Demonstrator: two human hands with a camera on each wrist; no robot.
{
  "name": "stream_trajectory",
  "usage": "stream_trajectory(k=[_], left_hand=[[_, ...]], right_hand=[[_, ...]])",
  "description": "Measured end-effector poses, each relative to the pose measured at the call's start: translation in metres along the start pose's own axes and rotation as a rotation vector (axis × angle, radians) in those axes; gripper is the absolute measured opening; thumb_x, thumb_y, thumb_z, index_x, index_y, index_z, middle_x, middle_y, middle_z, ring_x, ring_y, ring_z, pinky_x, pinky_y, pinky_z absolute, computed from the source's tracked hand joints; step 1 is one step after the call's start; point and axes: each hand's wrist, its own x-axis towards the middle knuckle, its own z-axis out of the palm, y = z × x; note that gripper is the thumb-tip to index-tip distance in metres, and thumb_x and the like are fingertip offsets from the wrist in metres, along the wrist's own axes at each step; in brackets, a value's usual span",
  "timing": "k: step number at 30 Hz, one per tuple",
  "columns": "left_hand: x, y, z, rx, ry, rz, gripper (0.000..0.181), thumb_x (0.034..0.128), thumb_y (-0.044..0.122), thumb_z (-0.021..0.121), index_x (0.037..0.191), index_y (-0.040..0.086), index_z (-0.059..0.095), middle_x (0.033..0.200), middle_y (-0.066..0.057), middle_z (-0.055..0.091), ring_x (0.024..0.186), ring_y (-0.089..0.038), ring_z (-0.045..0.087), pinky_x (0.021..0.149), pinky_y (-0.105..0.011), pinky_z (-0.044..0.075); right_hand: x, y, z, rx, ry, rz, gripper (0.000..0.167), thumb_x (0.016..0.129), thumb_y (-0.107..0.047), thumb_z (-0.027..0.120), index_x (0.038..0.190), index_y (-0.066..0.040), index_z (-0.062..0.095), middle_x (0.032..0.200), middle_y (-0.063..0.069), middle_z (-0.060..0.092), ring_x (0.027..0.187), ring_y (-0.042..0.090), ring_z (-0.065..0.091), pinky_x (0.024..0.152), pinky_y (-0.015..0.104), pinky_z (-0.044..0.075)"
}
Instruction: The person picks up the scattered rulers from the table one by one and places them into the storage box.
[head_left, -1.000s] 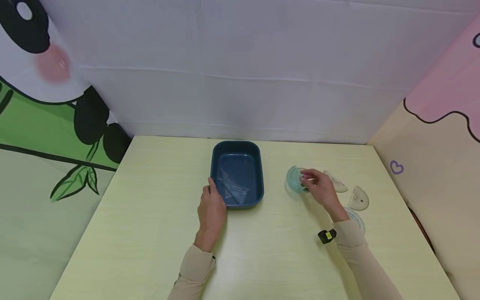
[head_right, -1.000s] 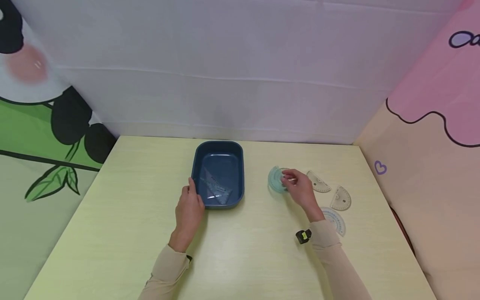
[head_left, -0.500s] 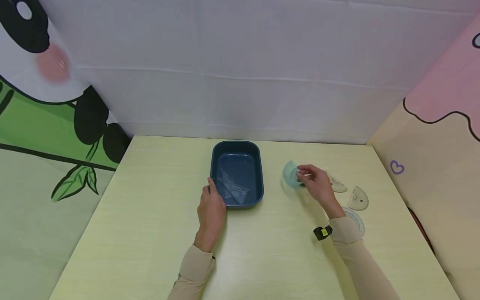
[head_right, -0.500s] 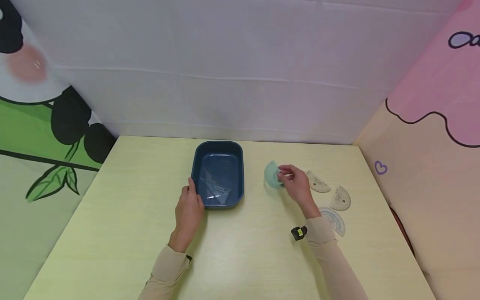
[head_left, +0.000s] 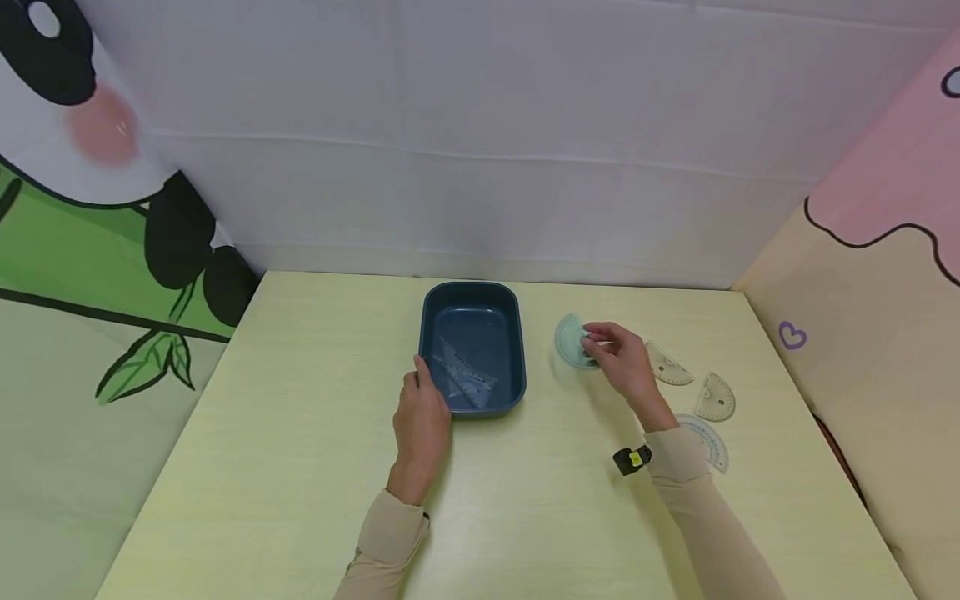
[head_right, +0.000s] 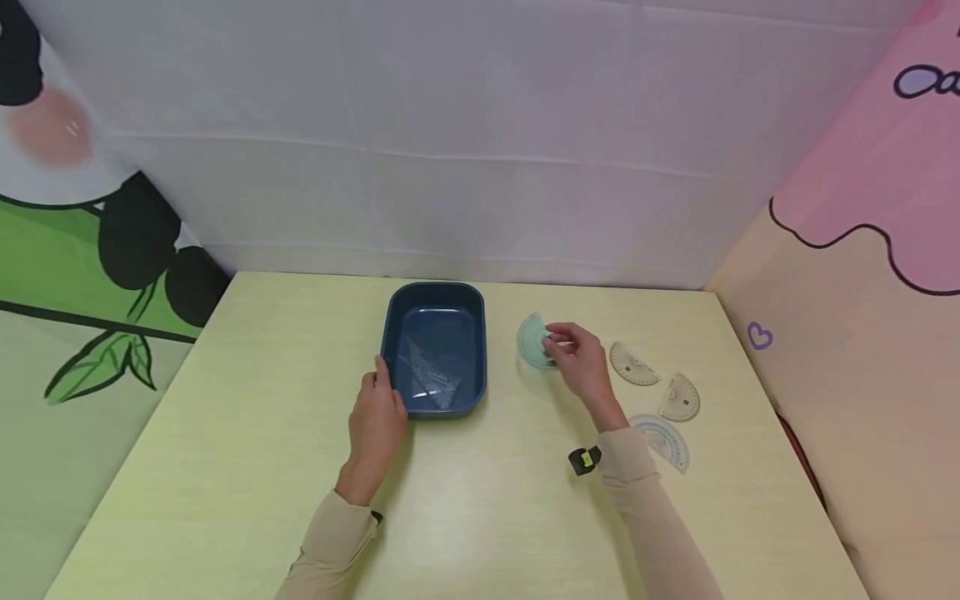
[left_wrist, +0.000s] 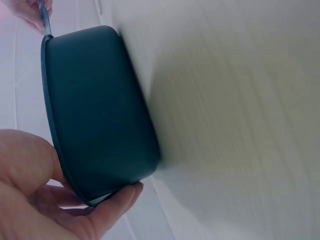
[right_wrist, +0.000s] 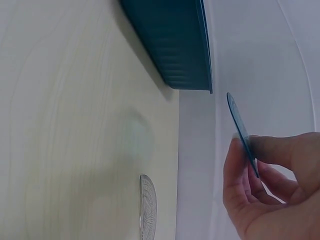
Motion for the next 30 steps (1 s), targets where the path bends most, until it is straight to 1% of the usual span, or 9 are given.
stream_trajectory(k=[6, 16, 23, 30], left_hand=[[0.000, 0.000, -0.002, 0.007, 0.004, 0.006, 0.054, 0.0972, -0.003, 0.059, 0.147, -0.014, 0.043, 0.116, -0.032, 0.059, 0.088, -0.043, 0.066, 0.062, -0.053, 0.055], [0.000, 0.000, 0.001, -0.010, 0.010, 0.009, 0.054, 0.0970, -0.003, 0.060, 0.146, -0.014, 0.043, 0.116, -0.031, 0.059, 0.088, -0.044, 0.066, 0.063, -0.054, 0.055], [-0.001, -0.001, 0.002, -0.011, 0.013, 0.012, 0.053, 0.0971, -0.003, 0.059, 0.146, -0.015, 0.043, 0.116, -0.032, 0.059, 0.088, -0.043, 0.065, 0.063, -0.053, 0.055], [-0.001, 0.000, 0.000, 0.000, 0.021, 0.017, 0.053, 0.0967, -0.003, 0.060, 0.146, -0.014, 0.044, 0.115, -0.032, 0.059, 0.087, -0.043, 0.066, 0.062, -0.053, 0.055]], right_hand=[[0.003, -0.004, 0.005, 0.026, 0.008, 0.008, 0.031, 0.102, -0.015, 0.066, 0.130, -0.001, 0.066, 0.120, 0.020, 0.067, 0.099, 0.025, 0.063, 0.075, 0.016, 0.047], [0.008, -0.014, 0.017, 0.108, -0.011, 0.020, 0.031, 0.101, -0.011, 0.066, 0.130, 0.001, 0.066, 0.122, 0.021, 0.066, 0.102, 0.028, 0.063, 0.076, 0.016, 0.048], [0.009, -0.021, 0.024, 0.098, -0.011, 0.009, 0.030, 0.102, -0.013, 0.066, 0.130, -0.001, 0.066, 0.122, 0.019, 0.067, 0.100, 0.028, 0.063, 0.076, 0.017, 0.048], [0.008, -0.025, 0.031, 0.112, -0.020, 0.012, 0.030, 0.102, -0.013, 0.065, 0.130, -0.002, 0.066, 0.122, 0.019, 0.067, 0.102, 0.029, 0.064, 0.076, 0.017, 0.049]])
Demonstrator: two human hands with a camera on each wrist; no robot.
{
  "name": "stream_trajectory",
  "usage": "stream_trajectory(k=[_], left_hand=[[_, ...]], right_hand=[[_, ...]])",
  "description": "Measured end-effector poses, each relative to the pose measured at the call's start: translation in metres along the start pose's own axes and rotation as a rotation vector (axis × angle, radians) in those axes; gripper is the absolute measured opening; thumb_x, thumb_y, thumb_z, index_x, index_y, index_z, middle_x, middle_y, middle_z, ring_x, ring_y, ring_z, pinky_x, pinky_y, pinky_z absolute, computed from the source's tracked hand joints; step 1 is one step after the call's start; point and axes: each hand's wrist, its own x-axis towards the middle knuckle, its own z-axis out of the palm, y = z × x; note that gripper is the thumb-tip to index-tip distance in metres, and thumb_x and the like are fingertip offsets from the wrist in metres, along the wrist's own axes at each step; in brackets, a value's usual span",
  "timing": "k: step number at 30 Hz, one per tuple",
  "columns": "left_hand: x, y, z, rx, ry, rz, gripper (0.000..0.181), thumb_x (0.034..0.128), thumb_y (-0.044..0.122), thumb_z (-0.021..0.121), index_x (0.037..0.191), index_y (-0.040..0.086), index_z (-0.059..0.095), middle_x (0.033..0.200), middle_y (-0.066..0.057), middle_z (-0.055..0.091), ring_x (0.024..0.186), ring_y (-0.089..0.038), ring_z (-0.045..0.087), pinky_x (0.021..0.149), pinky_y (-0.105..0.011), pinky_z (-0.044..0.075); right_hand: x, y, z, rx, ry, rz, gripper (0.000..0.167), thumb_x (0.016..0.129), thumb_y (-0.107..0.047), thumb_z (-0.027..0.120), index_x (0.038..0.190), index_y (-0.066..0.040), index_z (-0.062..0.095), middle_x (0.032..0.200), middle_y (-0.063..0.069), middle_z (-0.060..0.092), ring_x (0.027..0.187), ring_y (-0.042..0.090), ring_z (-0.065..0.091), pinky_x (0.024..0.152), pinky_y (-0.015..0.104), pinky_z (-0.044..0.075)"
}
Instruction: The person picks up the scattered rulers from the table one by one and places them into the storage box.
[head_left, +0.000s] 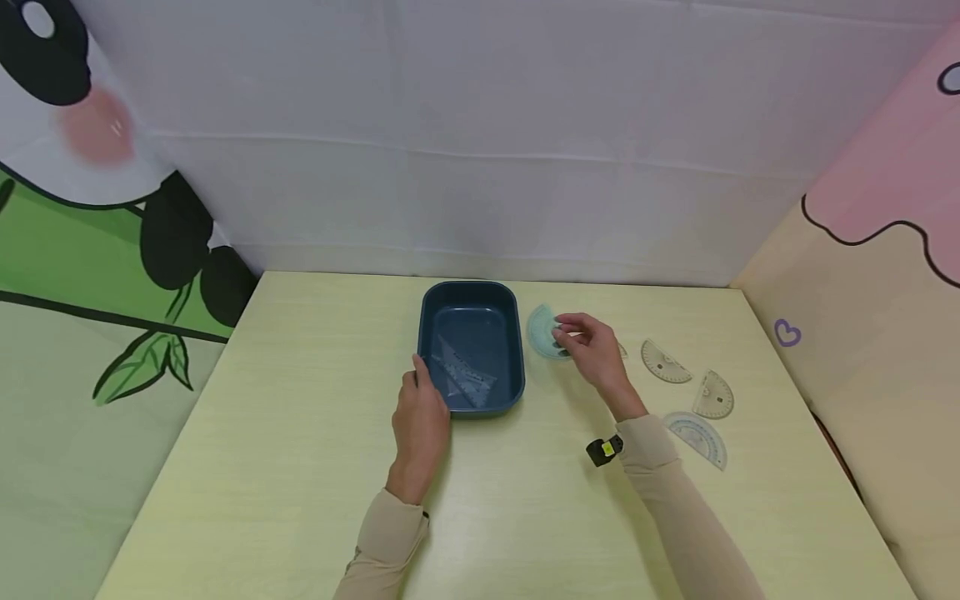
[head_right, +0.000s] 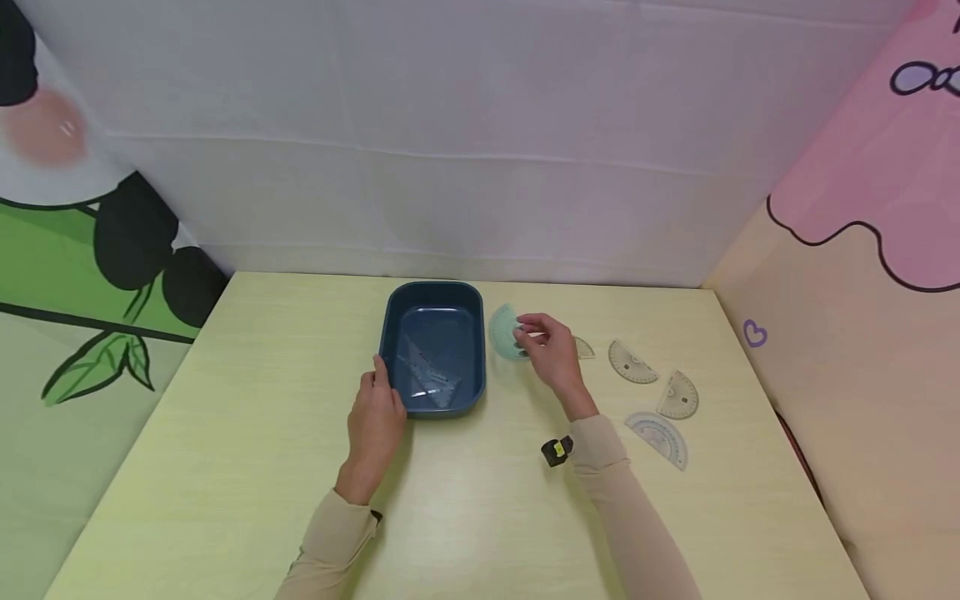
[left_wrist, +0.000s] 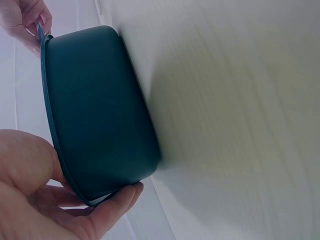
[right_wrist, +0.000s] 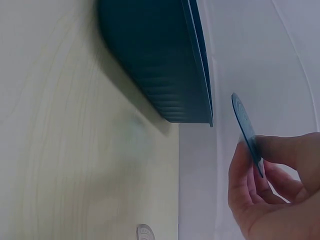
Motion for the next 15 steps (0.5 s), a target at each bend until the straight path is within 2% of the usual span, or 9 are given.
stream_trajectory(k=[7, 15], left_hand=[[0.000, 0.001, -0.001, 0.014, -0.014, -0.006, 0.054, 0.0970, -0.002, 0.061, 0.147, -0.014, 0.043, 0.116, -0.032, 0.059, 0.086, -0.042, 0.066, 0.061, -0.052, 0.055], [0.001, 0.001, 0.000, 0.019, -0.014, -0.010, 0.054, 0.0967, -0.003, 0.061, 0.147, -0.014, 0.044, 0.116, -0.031, 0.059, 0.088, -0.042, 0.066, 0.061, -0.052, 0.055]], right_hand=[[0.001, -0.002, 0.010, 0.015, -0.007, -0.022, 0.028, 0.101, -0.011, 0.067, 0.127, 0.000, 0.068, 0.118, 0.020, 0.068, 0.099, 0.031, 0.066, 0.072, 0.018, 0.049], [0.002, -0.007, 0.022, 0.008, -0.024, -0.063, 0.028, 0.099, -0.010, 0.069, 0.125, 0.001, 0.068, 0.117, 0.020, 0.069, 0.100, 0.033, 0.067, 0.074, 0.019, 0.049]])
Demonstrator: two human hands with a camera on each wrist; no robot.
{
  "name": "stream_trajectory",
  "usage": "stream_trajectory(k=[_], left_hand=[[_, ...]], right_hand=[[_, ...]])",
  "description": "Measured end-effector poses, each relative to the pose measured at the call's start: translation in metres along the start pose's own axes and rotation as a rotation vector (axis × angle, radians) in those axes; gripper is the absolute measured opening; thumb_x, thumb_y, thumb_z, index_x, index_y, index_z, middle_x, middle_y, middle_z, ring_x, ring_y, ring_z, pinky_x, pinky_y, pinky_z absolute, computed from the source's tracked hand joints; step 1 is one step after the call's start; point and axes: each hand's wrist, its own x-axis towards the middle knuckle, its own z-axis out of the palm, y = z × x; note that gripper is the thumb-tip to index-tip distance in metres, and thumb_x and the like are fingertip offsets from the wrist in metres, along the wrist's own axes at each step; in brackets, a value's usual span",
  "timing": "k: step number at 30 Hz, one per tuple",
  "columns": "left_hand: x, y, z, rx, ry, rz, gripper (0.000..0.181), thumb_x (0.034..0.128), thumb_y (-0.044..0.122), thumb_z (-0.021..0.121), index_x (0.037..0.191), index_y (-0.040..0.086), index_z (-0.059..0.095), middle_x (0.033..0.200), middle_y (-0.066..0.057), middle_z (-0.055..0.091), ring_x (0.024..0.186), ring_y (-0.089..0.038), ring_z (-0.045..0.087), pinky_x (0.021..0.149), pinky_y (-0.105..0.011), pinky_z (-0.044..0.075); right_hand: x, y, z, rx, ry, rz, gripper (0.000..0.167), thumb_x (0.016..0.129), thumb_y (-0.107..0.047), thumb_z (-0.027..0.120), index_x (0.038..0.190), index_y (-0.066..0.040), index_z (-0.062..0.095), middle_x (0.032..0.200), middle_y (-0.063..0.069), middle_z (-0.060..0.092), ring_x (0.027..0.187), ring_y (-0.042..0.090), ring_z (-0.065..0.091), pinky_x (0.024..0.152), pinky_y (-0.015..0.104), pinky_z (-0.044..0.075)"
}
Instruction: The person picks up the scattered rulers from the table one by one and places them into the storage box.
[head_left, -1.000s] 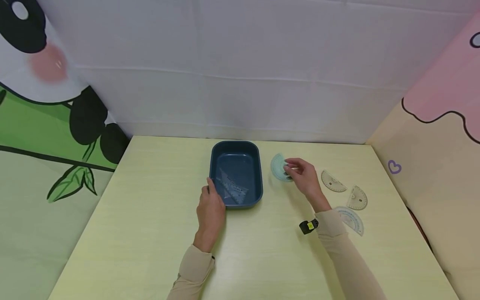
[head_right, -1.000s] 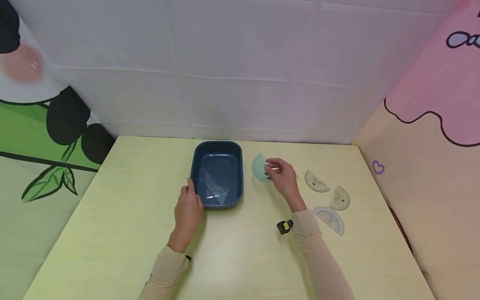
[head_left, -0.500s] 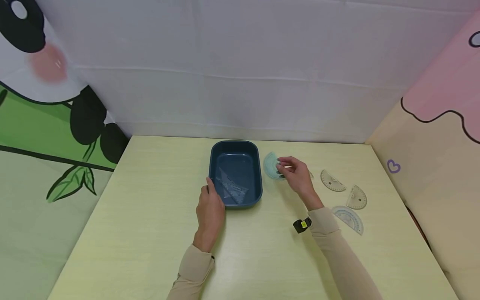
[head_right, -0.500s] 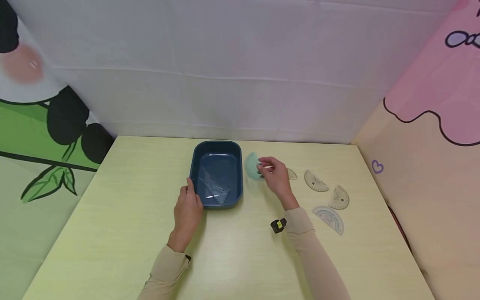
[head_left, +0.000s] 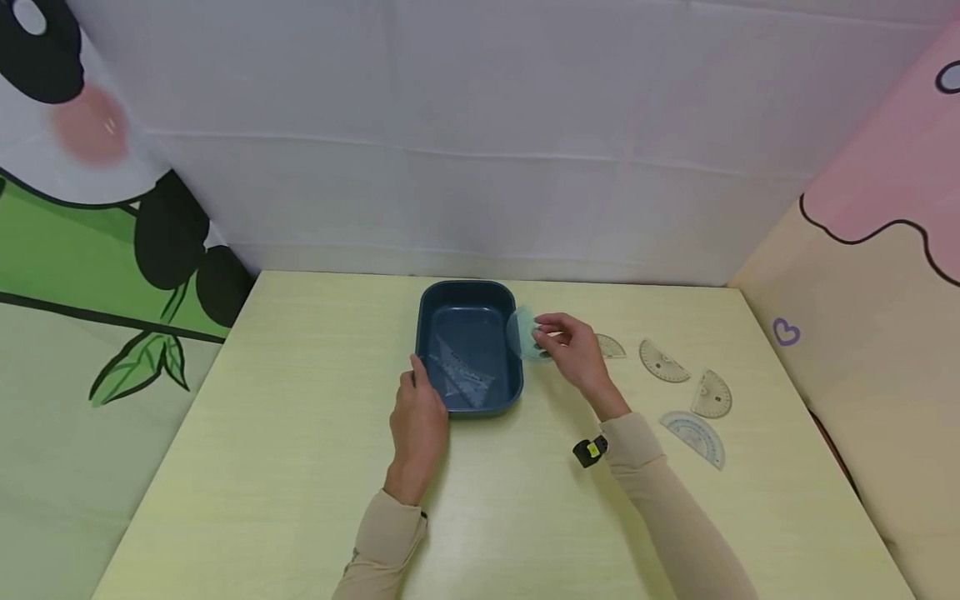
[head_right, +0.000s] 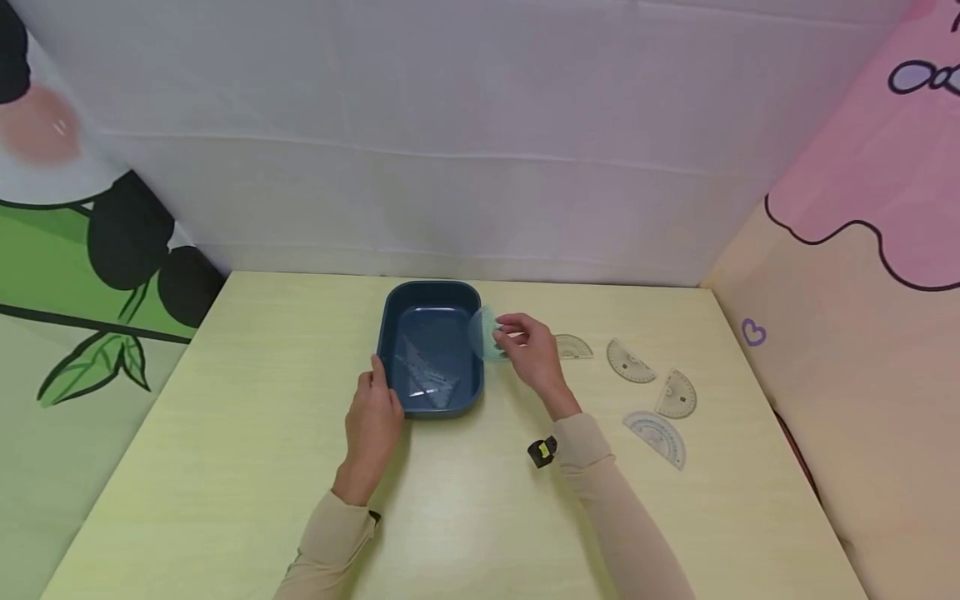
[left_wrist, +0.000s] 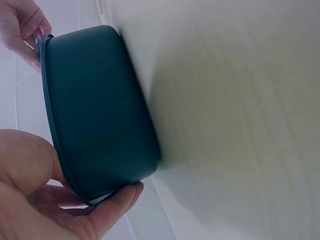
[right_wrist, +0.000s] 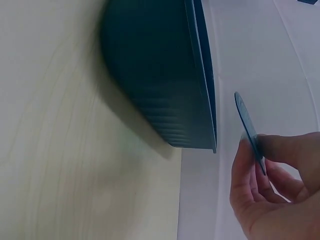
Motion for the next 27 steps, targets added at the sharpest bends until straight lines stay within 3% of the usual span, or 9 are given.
stream_trajectory(k=[10, 27], left_hand=[[0.000, -0.003, 0.001, -0.004, 0.020, 0.010, 0.053, 0.0961, -0.003, 0.061, 0.146, -0.014, 0.045, 0.116, -0.031, 0.060, 0.088, -0.043, 0.066, 0.061, -0.053, 0.055], [0.000, -0.002, 0.002, -0.010, 0.026, 0.015, 0.052, 0.0971, -0.003, 0.061, 0.146, -0.014, 0.045, 0.115, -0.031, 0.060, 0.088, -0.043, 0.066, 0.061, -0.054, 0.055]], right_hand=[[0.003, -0.007, 0.014, -0.040, -0.022, -0.021, 0.029, 0.099, -0.012, 0.070, 0.126, 0.000, 0.069, 0.114, 0.017, 0.071, 0.099, 0.031, 0.068, 0.077, 0.027, 0.053], [0.005, -0.010, 0.030, -0.044, -0.048, -0.044, 0.030, 0.095, -0.012, 0.075, 0.123, -0.002, 0.070, 0.109, 0.015, 0.071, 0.096, 0.028, 0.069, 0.077, 0.031, 0.055]])
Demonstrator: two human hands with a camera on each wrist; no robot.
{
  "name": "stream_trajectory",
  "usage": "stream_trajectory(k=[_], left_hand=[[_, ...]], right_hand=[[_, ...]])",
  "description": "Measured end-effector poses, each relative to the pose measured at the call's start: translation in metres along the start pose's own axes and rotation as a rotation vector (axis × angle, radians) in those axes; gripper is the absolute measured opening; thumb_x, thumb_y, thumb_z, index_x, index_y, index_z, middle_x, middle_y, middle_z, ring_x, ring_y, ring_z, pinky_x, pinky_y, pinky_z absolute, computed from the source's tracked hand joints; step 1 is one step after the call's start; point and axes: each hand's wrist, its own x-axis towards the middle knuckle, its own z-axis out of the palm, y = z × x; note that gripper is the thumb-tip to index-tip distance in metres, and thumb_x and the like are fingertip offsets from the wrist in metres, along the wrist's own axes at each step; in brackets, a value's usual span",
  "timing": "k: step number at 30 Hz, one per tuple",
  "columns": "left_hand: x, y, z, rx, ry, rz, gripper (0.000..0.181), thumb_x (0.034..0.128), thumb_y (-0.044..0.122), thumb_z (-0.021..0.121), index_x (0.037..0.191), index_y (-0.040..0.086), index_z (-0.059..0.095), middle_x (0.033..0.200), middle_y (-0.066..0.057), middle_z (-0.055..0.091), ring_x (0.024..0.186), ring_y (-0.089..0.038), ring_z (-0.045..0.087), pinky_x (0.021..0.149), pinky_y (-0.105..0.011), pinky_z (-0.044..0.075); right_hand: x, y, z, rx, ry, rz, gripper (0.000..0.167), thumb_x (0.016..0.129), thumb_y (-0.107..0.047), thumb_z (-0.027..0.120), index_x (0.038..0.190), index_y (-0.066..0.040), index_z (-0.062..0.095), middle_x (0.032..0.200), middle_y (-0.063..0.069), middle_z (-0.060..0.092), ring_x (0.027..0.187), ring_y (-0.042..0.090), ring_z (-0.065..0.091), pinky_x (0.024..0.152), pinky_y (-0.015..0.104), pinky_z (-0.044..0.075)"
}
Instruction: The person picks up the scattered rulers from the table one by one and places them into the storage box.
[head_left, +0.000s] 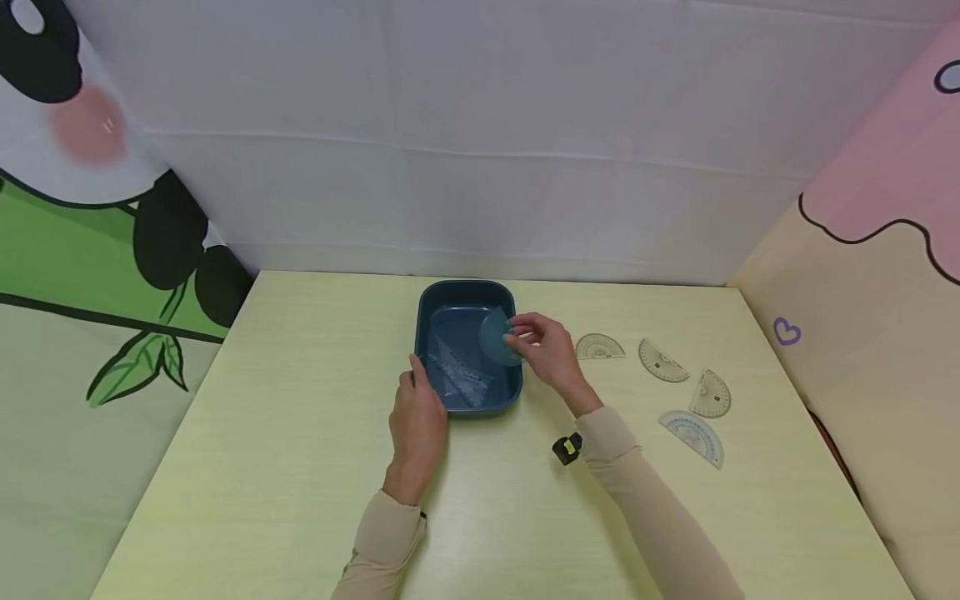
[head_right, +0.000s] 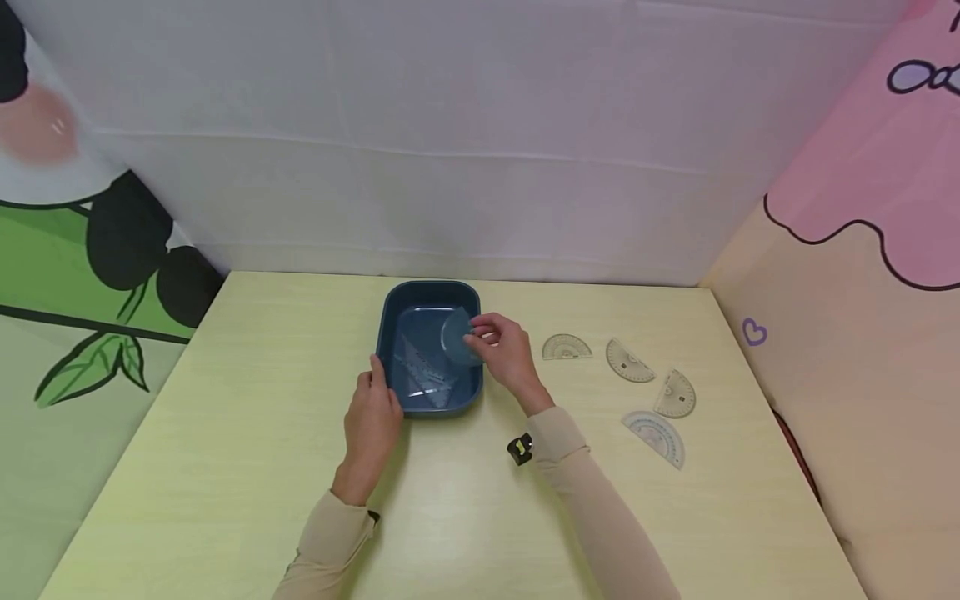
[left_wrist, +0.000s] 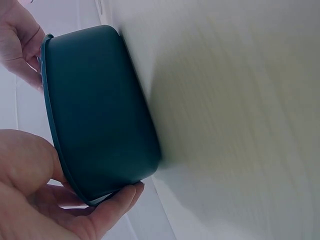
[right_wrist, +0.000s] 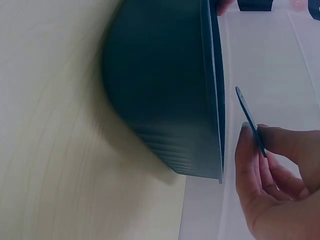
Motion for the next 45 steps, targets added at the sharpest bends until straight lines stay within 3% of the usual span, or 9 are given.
stream_trajectory(k=[21, 45], left_hand=[[0.000, -0.001, 0.000, 0.031, -0.037, -0.014, 0.054, 0.0977, -0.001, 0.062, 0.147, -0.014, 0.043, 0.116, -0.031, 0.059, 0.086, -0.042, 0.066, 0.063, -0.053, 0.056], [0.000, -0.001, 0.001, 0.025, -0.032, -0.001, 0.055, 0.0980, 0.000, 0.062, 0.147, -0.014, 0.043, 0.115, -0.032, 0.059, 0.085, -0.041, 0.065, 0.064, -0.053, 0.056]], right_hand=[[0.005, -0.003, 0.026, -0.039, -0.004, -0.042, 0.030, 0.091, -0.009, 0.078, 0.117, 0.002, 0.070, 0.103, 0.015, 0.072, 0.089, 0.028, 0.071, 0.077, 0.036, 0.058], [0.006, -0.009, 0.049, -0.121, -0.024, -0.022, 0.031, 0.092, -0.009, 0.078, 0.118, 0.004, 0.069, 0.101, 0.015, 0.072, 0.088, 0.025, 0.069, 0.081, 0.036, 0.058]])
